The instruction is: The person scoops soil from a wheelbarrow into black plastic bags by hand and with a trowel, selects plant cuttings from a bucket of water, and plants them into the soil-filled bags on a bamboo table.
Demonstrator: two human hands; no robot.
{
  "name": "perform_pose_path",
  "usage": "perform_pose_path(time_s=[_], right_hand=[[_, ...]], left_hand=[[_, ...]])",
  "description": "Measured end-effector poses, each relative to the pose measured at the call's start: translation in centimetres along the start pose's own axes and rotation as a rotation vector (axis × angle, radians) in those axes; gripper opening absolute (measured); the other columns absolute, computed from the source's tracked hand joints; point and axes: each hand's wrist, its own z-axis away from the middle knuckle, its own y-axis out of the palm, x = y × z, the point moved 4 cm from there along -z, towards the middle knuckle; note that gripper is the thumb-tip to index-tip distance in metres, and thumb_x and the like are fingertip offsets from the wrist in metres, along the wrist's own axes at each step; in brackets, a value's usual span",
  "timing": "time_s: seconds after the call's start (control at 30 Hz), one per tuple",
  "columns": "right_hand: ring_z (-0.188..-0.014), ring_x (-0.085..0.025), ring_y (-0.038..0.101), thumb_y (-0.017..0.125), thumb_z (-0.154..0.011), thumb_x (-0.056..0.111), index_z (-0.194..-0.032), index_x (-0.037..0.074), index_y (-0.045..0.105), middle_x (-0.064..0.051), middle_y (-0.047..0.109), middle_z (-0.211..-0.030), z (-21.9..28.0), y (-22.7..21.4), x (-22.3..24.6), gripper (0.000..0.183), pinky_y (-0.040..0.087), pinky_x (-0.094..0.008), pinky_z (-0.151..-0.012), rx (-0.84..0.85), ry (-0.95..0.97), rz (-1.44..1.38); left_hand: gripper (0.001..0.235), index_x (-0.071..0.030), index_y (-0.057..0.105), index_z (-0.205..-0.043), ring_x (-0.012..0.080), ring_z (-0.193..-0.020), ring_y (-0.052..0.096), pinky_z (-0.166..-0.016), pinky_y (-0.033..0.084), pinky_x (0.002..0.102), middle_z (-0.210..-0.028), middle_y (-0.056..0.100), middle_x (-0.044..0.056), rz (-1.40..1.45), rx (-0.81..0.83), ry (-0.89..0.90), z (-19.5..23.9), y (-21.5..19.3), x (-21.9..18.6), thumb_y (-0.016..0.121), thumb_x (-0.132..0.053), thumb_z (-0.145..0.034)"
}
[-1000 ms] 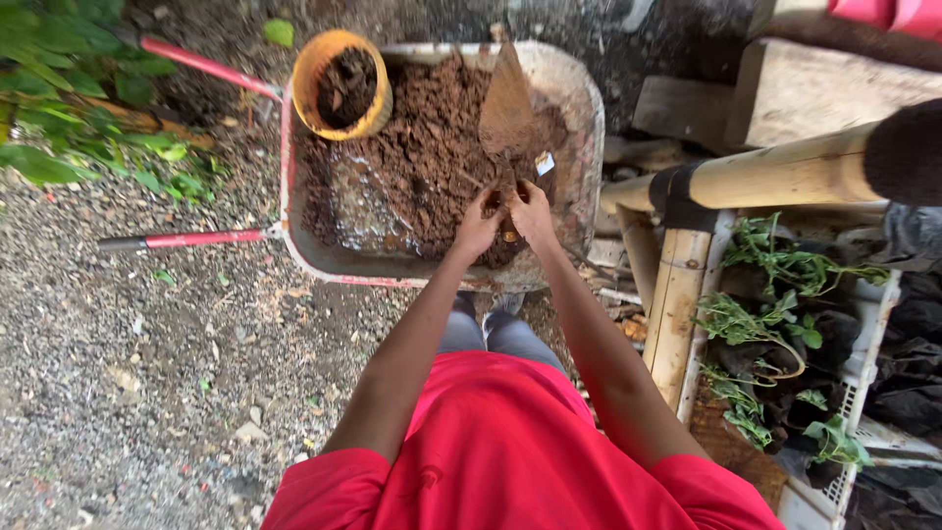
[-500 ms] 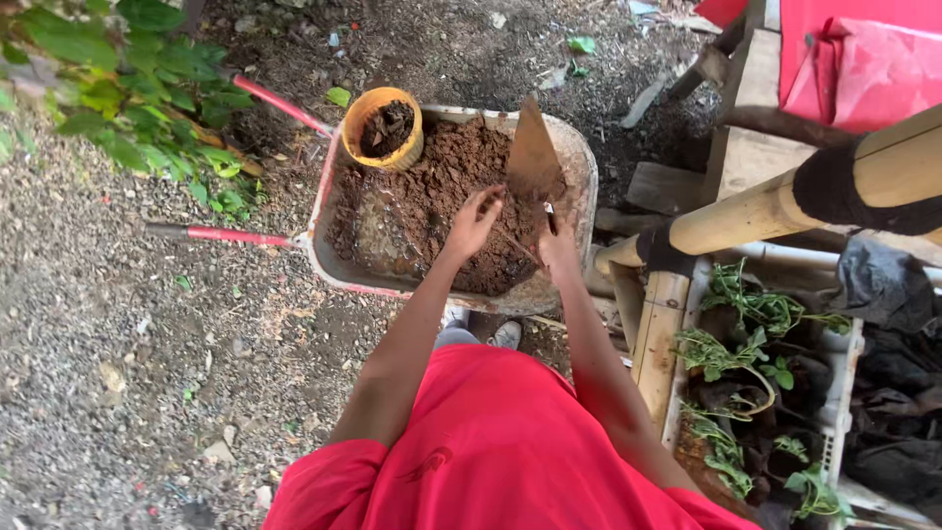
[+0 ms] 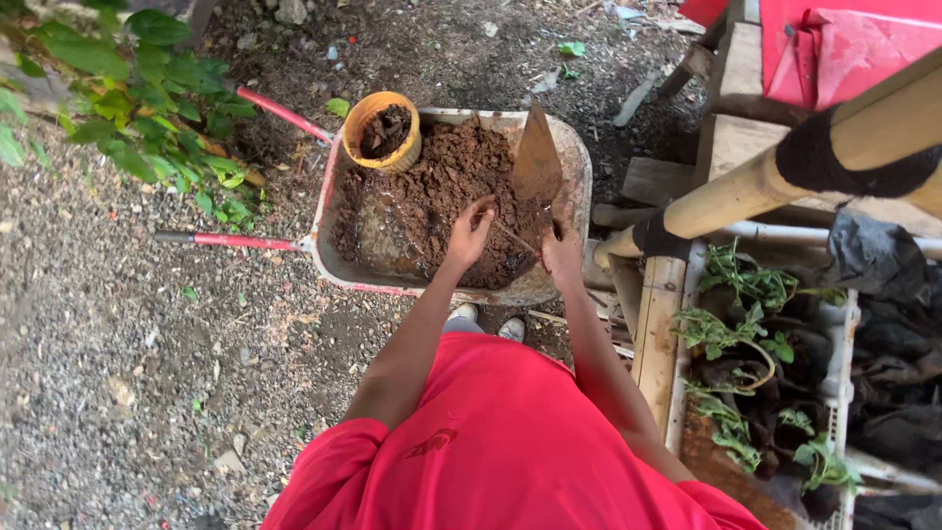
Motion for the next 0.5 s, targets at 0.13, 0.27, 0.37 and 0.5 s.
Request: perform_pose_path(time_s=[0.13,0.27,0.37,0.5], right_hand=[[-0.051,-0.013,0.058,0.058,-0.102,0.022,-0.126,0.003,0.069,-0.006,0.063,-0.068,0.4,0.0,0.0,0.032,0.040,-0.032,-0.041,-0.051,0.008,-0.049],[-0.052,-0.012,0.061,0.059,-0.101,0.019,-0.131,0.003,0.066,-0.005,0.068,-0.072,0.3,0.9,-0.1,0.035,0.045,-0.030,-0.044,-0.173,-0.038,-0.016],[-0.051,-0.015,0.057,0.058,-0.100,0.022,-0.137,0.010,0.060,-0.008,0.070,-0.072,1.6,2.0,-1.5,0.039,0.044,-0.034,-0.045,-0.199,0.153,-0.010],[-0.055,-0.016,0.062,0.058,-0.100,0.022,-0.124,0.003,0.069,-0.008,0.071,-0.076,4.1,3.2,-2.3,0.032,0.047,-0.038,-0.051,-0.310,0.043,0.144]], left_hand=[[0.043,-0.012,0.059,-0.145,0.0203,-0.105,0.067,-0.094,0.053,0.035,-0.121,0.072,0.010,0.071,0.089,-0.184,-1.2,0.8,0.9,0.055,-0.031,-0.106],[0.043,-0.014,0.059,-0.145,0.0221,-0.110,0.067,-0.096,0.053,0.037,-0.125,0.072,0.012,0.114,0.160,-0.130,-1.6,0.4,0.4,0.054,-0.033,-0.106],[0.043,-0.014,0.058,-0.146,0.0211,-0.114,0.066,-0.097,0.053,0.037,-0.127,0.070,0.011,0.112,0.221,-0.122,-1.3,-0.4,0.7,0.053,-0.032,-0.107],[0.043,-0.009,0.055,-0.146,0.0214,-0.117,0.064,-0.099,0.051,0.037,-0.130,0.067,0.011,-0.049,0.275,-0.238,-1.9,0.3,2.4,0.058,-0.032,-0.109]])
